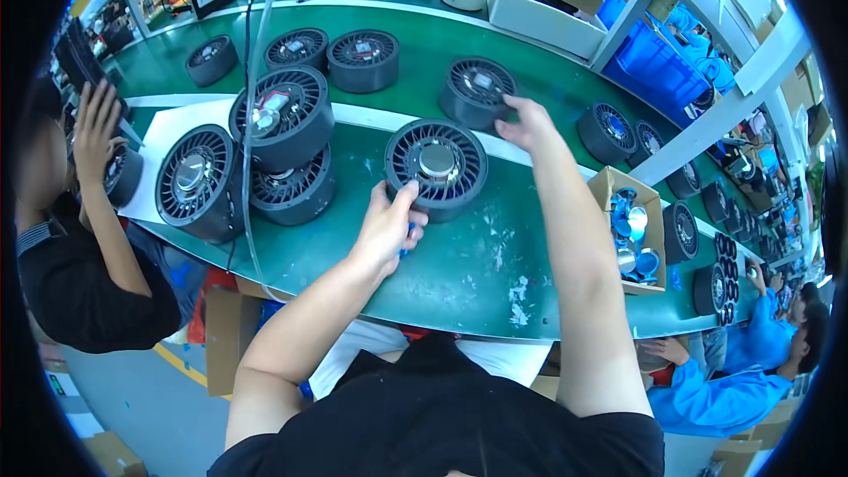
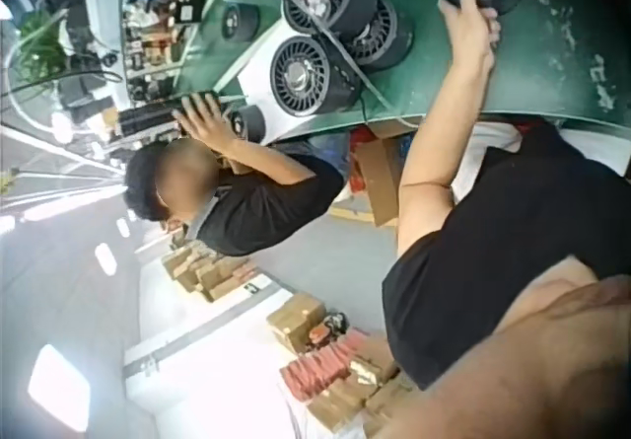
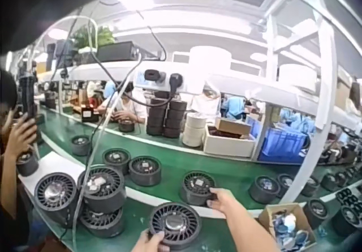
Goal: Assembling central components onto hub motors on a production line.
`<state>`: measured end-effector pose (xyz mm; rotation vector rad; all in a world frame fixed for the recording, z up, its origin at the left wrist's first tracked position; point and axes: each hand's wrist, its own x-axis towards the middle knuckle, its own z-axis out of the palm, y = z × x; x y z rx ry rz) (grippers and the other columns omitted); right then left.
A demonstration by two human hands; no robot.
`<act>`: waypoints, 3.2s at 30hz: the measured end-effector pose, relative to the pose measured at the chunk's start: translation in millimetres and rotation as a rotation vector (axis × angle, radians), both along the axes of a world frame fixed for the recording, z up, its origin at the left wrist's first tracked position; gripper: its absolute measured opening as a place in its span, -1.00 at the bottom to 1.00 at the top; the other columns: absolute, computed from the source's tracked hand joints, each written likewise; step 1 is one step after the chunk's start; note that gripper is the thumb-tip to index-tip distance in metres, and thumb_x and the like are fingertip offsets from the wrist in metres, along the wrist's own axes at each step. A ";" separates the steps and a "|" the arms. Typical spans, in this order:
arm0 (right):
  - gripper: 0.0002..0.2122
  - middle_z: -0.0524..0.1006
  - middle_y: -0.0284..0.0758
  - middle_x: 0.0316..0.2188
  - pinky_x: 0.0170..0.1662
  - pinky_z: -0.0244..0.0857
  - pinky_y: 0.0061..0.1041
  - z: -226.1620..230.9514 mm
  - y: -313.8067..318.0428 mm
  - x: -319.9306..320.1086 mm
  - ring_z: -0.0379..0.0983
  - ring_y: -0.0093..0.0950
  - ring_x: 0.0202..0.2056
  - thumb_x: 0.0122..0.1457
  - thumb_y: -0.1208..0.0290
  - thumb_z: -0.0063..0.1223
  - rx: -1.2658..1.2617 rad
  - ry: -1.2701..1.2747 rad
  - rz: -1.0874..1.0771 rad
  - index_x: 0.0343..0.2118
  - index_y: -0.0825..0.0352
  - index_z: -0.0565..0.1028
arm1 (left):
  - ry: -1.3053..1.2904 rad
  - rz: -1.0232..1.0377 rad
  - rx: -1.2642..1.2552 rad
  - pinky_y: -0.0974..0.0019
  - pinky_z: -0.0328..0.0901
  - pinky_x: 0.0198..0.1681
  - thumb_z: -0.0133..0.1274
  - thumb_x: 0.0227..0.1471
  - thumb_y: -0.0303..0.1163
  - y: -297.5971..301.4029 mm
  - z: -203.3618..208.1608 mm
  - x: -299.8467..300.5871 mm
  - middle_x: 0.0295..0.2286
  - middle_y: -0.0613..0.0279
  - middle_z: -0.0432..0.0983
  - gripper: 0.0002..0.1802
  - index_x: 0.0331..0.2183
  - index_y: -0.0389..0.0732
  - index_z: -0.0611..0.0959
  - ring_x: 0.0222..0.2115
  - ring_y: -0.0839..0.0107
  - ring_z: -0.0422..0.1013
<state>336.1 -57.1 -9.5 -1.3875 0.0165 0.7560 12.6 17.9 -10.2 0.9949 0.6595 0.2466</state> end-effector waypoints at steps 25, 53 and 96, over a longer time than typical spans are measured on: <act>-0.63 0.54 -0.14 -0.19 0.03 0.35 -0.26 45.3 -237.7 -137.0 0.47 -0.18 -0.12 0.11 0.29 0.20 -0.783 -1.438 0.025 -0.03 0.32 0.54 | -0.259 0.001 -0.142 0.34 0.19 -0.54 -0.09 0.21 -0.18 52.5 9.3 144.5 -0.43 0.10 0.42 -0.55 -0.01 -0.31 0.39 -0.51 0.35 0.29; -0.73 0.67 -0.30 -0.31 -0.24 0.41 -0.57 56.7 -278.7 -116.0 0.59 -0.57 -0.33 0.20 0.38 0.16 -1.039 -1.100 -0.305 -0.03 0.21 0.62 | 1.272 -0.049 1.134 0.13 0.23 0.16 -0.14 0.18 -0.27 55.0 -399.3 -462.2 -0.05 0.00 0.54 -0.47 0.18 -0.06 0.46 0.03 0.05 0.41; -0.69 0.62 -0.16 -0.12 0.05 0.44 -0.24 38.1 -120.1 -289.9 0.54 -0.18 -0.01 -0.06 0.65 0.27 -0.366 -1.638 0.498 -0.17 0.38 0.64 | -0.310 -0.125 1.402 -0.16 0.19 0.10 0.35 -0.17 0.02 -46.0 -27.5 -112.3 0.13 -0.29 0.14 -0.02 0.21 -0.26 0.39 0.06 -0.26 0.21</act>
